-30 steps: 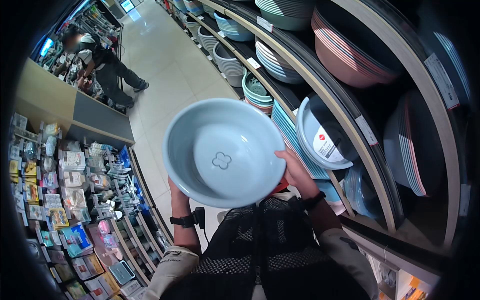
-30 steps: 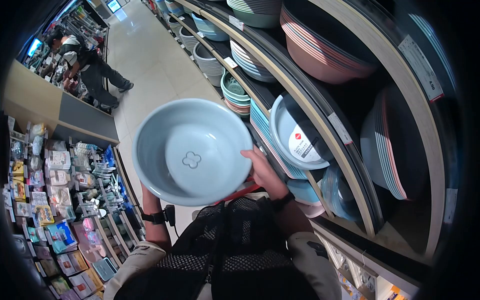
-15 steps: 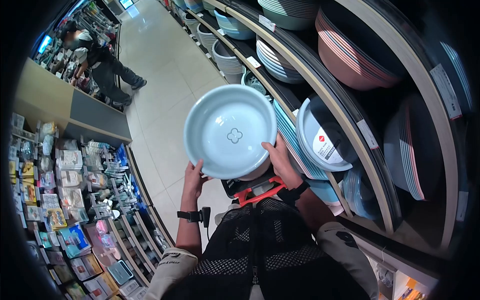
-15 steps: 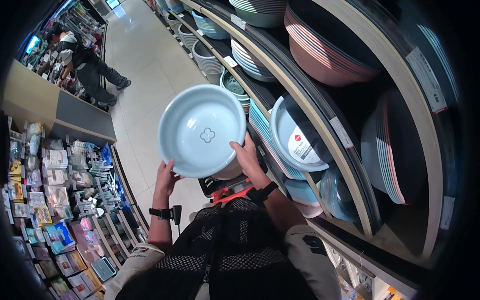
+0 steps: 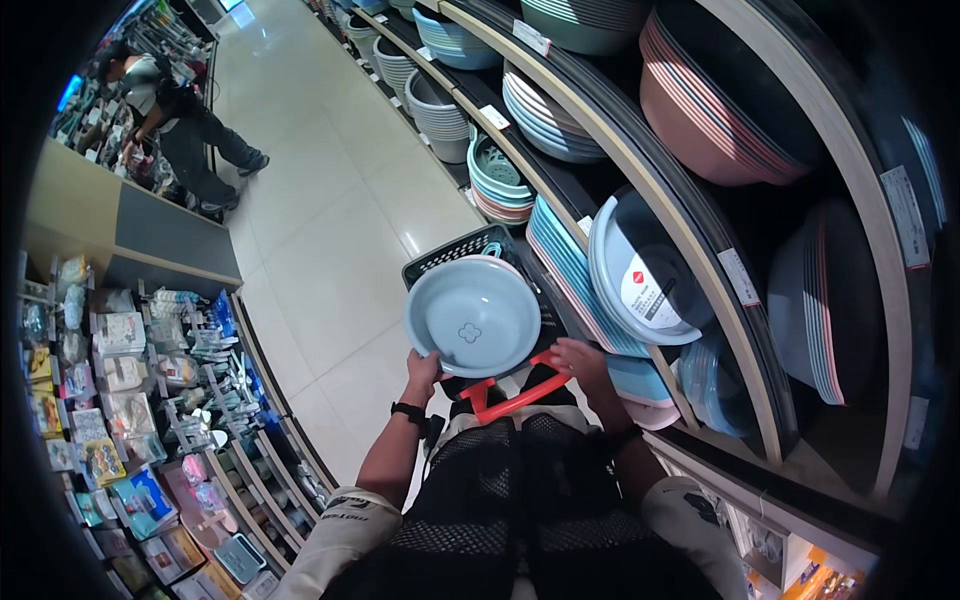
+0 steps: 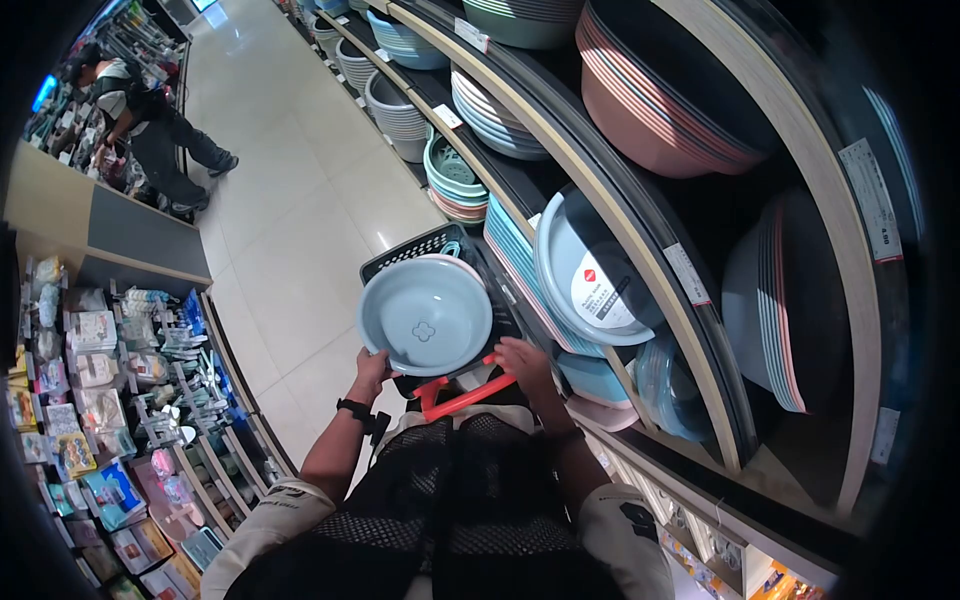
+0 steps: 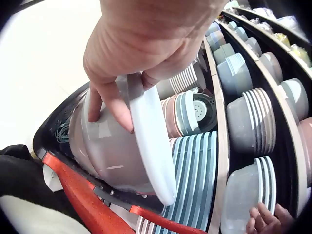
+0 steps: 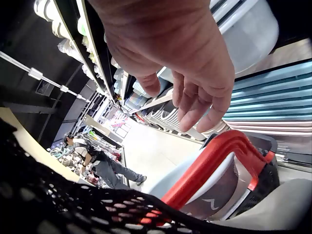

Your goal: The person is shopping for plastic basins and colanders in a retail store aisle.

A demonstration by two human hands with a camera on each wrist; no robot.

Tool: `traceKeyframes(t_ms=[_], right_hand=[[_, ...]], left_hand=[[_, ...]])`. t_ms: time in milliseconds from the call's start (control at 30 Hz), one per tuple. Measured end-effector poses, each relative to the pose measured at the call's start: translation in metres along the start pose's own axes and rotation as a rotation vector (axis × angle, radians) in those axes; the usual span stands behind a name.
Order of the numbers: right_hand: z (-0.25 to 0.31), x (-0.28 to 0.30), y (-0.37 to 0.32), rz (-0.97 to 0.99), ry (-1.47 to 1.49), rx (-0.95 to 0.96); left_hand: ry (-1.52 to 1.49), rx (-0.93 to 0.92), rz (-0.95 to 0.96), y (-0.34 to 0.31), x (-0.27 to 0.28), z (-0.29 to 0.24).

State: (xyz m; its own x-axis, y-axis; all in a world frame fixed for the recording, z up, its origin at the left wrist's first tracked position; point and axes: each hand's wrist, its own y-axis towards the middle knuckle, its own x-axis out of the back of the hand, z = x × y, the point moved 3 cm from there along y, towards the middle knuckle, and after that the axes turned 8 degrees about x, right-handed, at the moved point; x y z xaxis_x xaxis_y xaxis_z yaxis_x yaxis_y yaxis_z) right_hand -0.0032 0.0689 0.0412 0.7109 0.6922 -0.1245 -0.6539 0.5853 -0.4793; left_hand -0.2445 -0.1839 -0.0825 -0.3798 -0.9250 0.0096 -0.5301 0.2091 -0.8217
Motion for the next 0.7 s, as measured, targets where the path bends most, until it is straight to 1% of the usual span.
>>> traceKeyframes(t_ms=[33,67,100,133,200,267,333,433,467,633,700], right_hand=[[-0.004,0.005,-0.010,-0.009,-0.004,-0.001],[-0.007,0.010,-0.020,-0.028,-0.074,0.025],[-0.008,0.013,-0.029,-0.048,-0.146,0.049],[-0.010,0.014,-0.038,-0.056,-0.150,0.046],[-0.014,0.017,-0.055,-0.119,-0.143,-0.026],[-0.013,0.017,-0.072,-0.161,-0.125,-0.048],[-0.024,0.023,-0.085,-0.203,-0.097,-0.076],[-0.029,0.023,-0.102,-0.252,-0.039,-0.096],[-0.032,0.023,-0.107,-0.244,-0.090,-0.077],[-0.039,0.020,-0.122,-0.292,-0.035,-0.085],[-0.040,0.019,-0.126,-0.288,-0.078,-0.097]], left_hand=[[0.020,0.037,0.001,0.005,-0.003,0.002],[0.040,0.073,0.003,0.010,-0.006,0.004],[0.041,0.077,0.012,0.015,-0.009,0.005],[0.031,0.078,0.019,0.020,-0.012,0.007],[0.022,0.087,0.032,0.033,-0.017,0.014],[-0.025,0.100,0.012,0.052,-0.017,0.021],[-0.024,0.102,0.021,0.057,-0.020,0.020],[-0.008,0.130,0.033,0.074,-0.020,0.021],[-0.022,0.149,0.034,0.083,-0.020,0.024],[-0.030,0.203,0.038,0.114,-0.028,0.031],[0.008,0.141,0.115,0.116,-0.031,0.031]])
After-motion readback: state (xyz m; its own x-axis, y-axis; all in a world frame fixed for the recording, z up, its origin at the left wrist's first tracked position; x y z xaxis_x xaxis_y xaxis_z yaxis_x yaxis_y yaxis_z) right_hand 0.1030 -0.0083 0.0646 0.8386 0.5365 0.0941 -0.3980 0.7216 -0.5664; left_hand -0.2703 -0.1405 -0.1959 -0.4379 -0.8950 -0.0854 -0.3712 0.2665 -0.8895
